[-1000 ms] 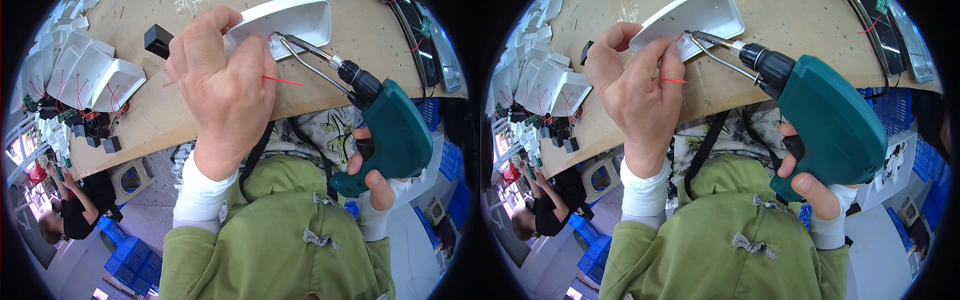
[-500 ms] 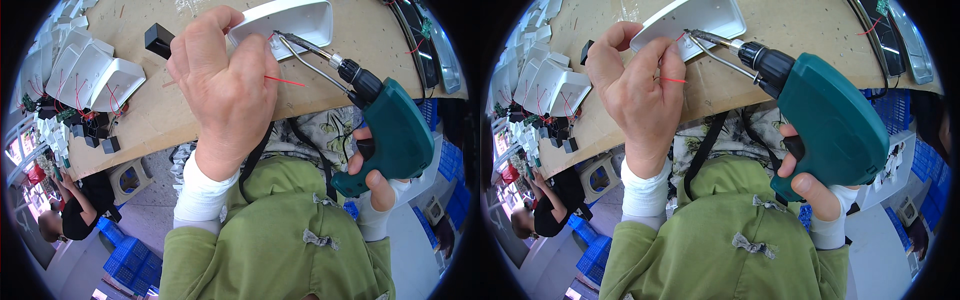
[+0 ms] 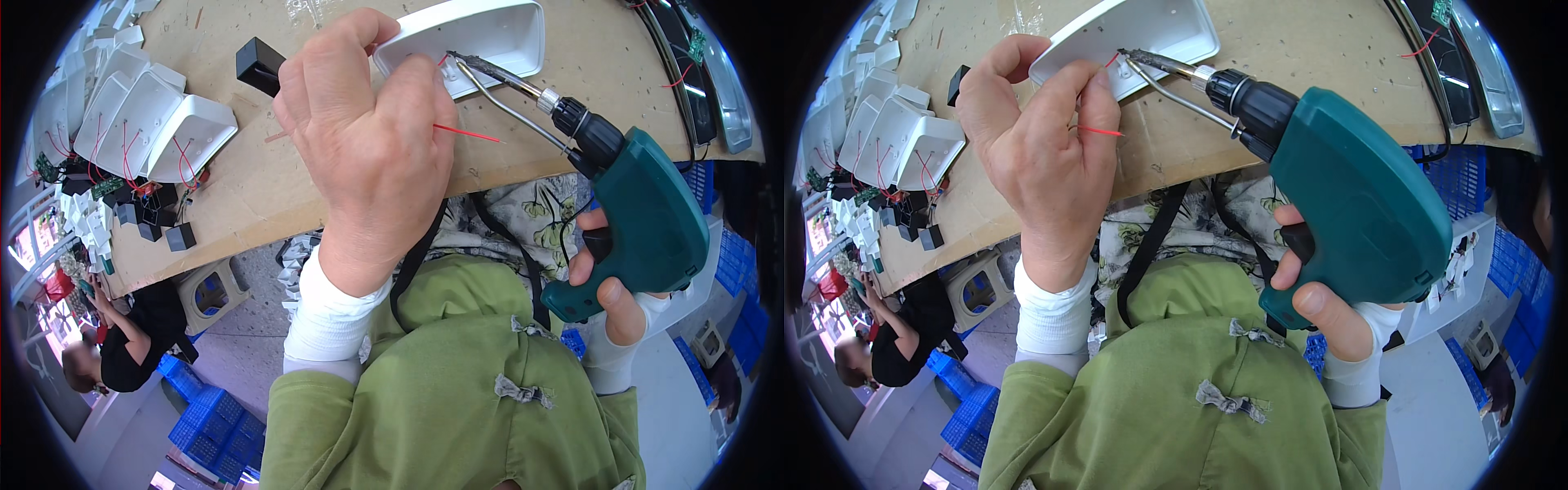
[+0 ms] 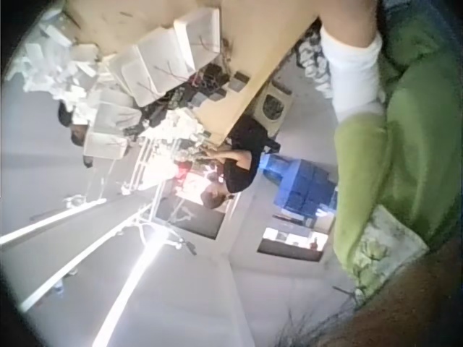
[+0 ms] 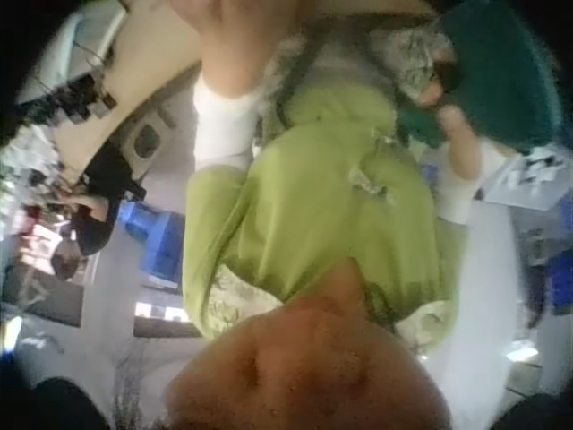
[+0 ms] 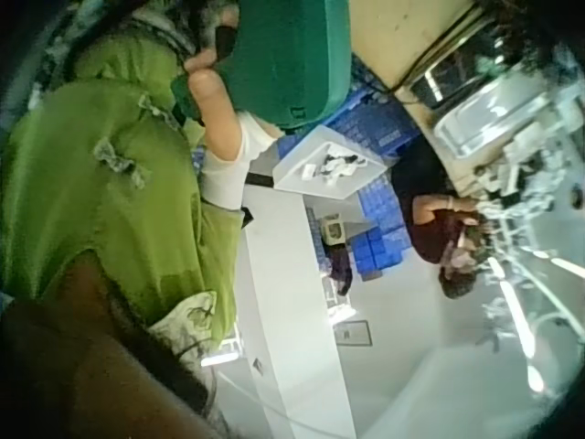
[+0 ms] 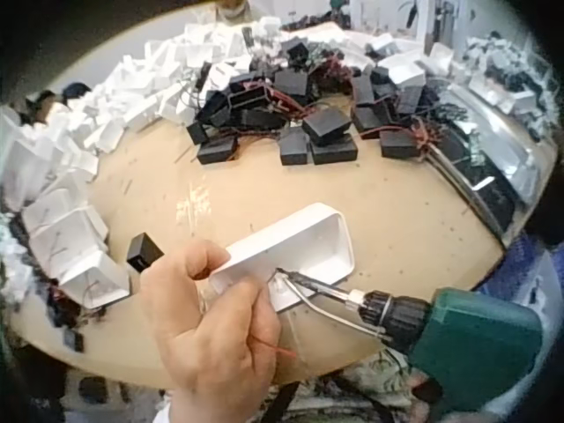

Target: Soldering wires to small plastic electronic housings on a workbench.

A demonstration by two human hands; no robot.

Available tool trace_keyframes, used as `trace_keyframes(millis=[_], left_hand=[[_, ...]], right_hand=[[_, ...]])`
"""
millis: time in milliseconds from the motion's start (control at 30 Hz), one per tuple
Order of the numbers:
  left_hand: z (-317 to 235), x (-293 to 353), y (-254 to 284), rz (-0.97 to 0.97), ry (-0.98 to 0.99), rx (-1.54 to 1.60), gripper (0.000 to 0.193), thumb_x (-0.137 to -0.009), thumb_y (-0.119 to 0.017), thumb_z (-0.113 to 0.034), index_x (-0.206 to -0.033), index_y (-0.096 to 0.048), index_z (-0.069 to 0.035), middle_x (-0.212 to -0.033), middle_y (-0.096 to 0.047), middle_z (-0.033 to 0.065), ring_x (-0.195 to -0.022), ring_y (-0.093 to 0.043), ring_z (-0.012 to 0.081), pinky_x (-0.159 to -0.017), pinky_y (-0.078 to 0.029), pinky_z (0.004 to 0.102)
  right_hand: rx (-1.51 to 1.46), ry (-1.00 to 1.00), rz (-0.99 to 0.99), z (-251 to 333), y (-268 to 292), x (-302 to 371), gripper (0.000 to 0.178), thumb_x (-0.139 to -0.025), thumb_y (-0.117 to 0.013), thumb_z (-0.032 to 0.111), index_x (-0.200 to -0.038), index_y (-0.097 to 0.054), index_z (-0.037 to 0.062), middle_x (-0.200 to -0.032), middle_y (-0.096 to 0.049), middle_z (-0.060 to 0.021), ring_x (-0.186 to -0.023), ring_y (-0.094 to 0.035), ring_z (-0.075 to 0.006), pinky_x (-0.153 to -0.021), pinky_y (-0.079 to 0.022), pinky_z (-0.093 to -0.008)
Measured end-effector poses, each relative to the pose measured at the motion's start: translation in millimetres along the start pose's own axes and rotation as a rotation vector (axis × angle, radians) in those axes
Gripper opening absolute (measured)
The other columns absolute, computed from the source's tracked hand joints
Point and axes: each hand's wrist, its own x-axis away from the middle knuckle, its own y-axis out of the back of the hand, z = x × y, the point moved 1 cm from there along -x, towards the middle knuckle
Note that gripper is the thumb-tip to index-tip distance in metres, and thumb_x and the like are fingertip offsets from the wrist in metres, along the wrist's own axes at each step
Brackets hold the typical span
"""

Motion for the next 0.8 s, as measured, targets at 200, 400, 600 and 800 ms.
trace_keyframes(millis=[200,400,600,800], left_hand=[[-0.4,0.4,-0.2,0.002,-0.001,-0.002,0.01,-0.07,-0.069,-0.007,-0.079,-0.067,-0.004,-0.097,-0.056,0.0117,-0.089,-0.051,0.0254,-0.08,-0.038,0.0355],[-1.0,0.1,-0.5,0.005,0.004,-0.003,0.01,-0.07,-0.069,-0.007,-0.079,-0.066,-0.004,-0.097,-0.056,0.0113,-0.088,-0.051,0.0254,-0.08,-0.038,0.0355],[-0.7,-1.5,-0.9,0.004,0.012,0.002,0.01,-0.07,-0.069,-0.008,-0.079,-0.066,-0.004,-0.096,-0.056,0.0109,-0.088,-0.051,0.0253,-0.08,-0.038,0.0355],[-0.3,-0.4,-1.0,0.004,0.001,-0.012,0.01,-0.069,-0.069,-0.008,-0.078,-0.066,-0.004,-0.097,-0.056,0.011,-0.088,-0.05,0.0251,-0.08,-0.037,0.0355]], right_hand=[[-0.003,0.014,0.006,0.3,-0.7,-0.1,0.074,-0.066,-0.074,0.012,-0.129,-0.04,-0.0037,-0.107,-0.059,-0.0222,-0.067,-0.061,-0.0191,-0.058,-0.051,-0.0279],[0.014,-0.009,-0.003,0.2,0.5,2.1,0.069,-0.066,-0.076,0.013,-0.125,-0.044,-0.0038,-0.1,-0.059,-0.0175,-0.068,-0.06,-0.0184,-0.057,-0.05,-0.0281],[0.012,-0.022,-0.004,2.8,-1.3,1.3,0.064,-0.067,-0.075,0.013,-0.121,-0.047,-0.0048,-0.097,-0.059,-0.0157,-0.068,-0.06,-0.0182,-0.058,-0.05,-0.0288],[0.013,-0.02,-0.008,1.8,-1.2,2.9,0.061,-0.067,-0.075,0.012,-0.12,-0.048,-0.005,-0.096,-0.059,-0.0145,-0.069,-0.06,-0.0183,-0.059,-0.05,-0.0292]])
